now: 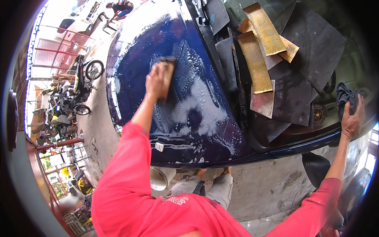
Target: The person sands the hood of a dark blue car using a sanding block and a cloth, repeatedly wiping the surface and dipping the cloth into a bucket of water. The person moves around the hood, sanding different areas and wiping away residue.
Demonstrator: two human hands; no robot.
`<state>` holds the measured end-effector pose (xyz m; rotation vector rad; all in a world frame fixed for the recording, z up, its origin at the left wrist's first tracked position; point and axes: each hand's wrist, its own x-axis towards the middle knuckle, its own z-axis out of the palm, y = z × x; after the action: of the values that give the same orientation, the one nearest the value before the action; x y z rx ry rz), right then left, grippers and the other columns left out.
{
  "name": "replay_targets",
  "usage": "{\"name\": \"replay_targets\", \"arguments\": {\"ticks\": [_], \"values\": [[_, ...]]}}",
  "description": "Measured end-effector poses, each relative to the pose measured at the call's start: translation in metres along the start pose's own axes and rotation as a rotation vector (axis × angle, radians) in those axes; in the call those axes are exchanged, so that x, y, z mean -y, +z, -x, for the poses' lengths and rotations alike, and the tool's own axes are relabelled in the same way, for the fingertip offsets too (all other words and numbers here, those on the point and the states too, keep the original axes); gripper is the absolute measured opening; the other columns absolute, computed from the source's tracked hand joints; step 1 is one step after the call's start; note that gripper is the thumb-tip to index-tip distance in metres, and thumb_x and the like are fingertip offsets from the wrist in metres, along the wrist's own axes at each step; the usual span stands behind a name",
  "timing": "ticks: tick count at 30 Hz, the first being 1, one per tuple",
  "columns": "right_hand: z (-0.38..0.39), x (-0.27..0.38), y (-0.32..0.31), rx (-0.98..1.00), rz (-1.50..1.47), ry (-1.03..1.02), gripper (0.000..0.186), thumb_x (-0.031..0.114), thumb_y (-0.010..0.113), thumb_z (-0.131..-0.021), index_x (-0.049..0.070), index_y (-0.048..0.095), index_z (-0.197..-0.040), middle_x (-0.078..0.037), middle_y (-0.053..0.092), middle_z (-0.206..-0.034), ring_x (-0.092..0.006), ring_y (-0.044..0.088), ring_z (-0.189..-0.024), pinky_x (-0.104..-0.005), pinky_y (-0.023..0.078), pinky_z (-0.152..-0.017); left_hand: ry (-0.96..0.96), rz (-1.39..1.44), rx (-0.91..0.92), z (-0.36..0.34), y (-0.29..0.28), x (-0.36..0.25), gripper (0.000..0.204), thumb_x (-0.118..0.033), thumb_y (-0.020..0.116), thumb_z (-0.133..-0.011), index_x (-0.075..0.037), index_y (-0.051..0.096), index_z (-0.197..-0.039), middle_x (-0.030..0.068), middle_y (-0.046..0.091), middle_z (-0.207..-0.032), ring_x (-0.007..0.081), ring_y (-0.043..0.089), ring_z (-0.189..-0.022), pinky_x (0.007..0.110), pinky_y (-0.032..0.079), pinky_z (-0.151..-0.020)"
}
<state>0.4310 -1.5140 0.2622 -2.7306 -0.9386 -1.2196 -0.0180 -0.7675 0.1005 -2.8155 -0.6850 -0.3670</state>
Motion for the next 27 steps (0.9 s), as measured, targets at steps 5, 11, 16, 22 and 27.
{"name": "replay_targets", "arguments": {"ticks": [5, 11, 16, 22, 27], "values": [[-0.001, -0.007, 0.005, 0.006, 0.012, -0.012, 0.052, 0.026, 0.075, -0.102, 0.007, 0.063, -0.149, -0.018, 0.069, -0.148, -0.0381, 0.066, -0.136, -0.0465, 0.053, -0.115, 0.015, 0.534, 0.082, 0.144, -0.055, -0.068, 0.054, -0.039, 0.082, -0.096, -0.018, 0.067, -0.144, 0.0125, 0.082, -0.103, 0.0320, 0.081, -0.079, 0.045, 0.066, -0.068], [-0.003, -0.017, 0.007, 0.010, 0.030, -0.049, 0.051, 0.026, 0.075, -0.103, 0.006, 0.063, -0.149, -0.018, 0.069, -0.149, -0.0379, 0.067, -0.135, -0.0458, 0.053, -0.115, -0.522, 0.403, 0.163, -0.012, 0.024, 0.055, 0.049, -0.052, 0.054, -0.111, -0.017, 0.060, -0.145, 0.0283, 0.078, -0.116, 0.0525, 0.076, -0.100, 0.059, 0.063, -0.086], [-0.001, -0.011, 0.006, 0.008, 0.019, -0.023, 0.052, 0.029, 0.075, -0.103, 0.008, 0.063, -0.149, -0.017, 0.069, -0.149, -0.0369, 0.067, -0.136, -0.0453, 0.052, -0.115, -0.418, 0.400, 0.112, 0.059, -0.003, -0.015, 0.055, -0.052, 0.055, -0.111, -0.015, 0.056, -0.152, 0.0258, 0.080, -0.110, 0.0524, 0.076, -0.102, 0.061, 0.060, -0.087], [-0.006, -0.013, 0.007, 0.027, 0.024, -0.029, 0.053, 0.029, 0.076, -0.102, 0.008, 0.063, -0.149, -0.018, 0.068, -0.150, -0.0367, 0.066, -0.137, -0.0448, 0.053, -0.115, -0.137, 0.476, -0.022, 0.163, -0.041, -0.043, 0.046, -0.038, 0.067, -0.107, -0.010, 0.067, -0.145, 0.0218, 0.081, -0.105, 0.0389, 0.081, -0.088, 0.047, 0.066, -0.073], [-0.008, -0.008, 0.002, -0.014, 0.031, -0.051, 0.060, 0.040, 0.079, -0.102, 0.010, 0.063, -0.150, -0.020, 0.064, -0.155, -0.0386, 0.062, -0.142, -0.0474, 0.051, -0.117, -0.645, 0.359, 0.192, -0.014, 0.010, 0.052, 0.056, -0.049, 0.051, -0.113, -0.004, 0.055, -0.146, 0.0320, 0.077, -0.110, 0.0518, 0.075, -0.104, 0.056, 0.064, -0.087]]}}
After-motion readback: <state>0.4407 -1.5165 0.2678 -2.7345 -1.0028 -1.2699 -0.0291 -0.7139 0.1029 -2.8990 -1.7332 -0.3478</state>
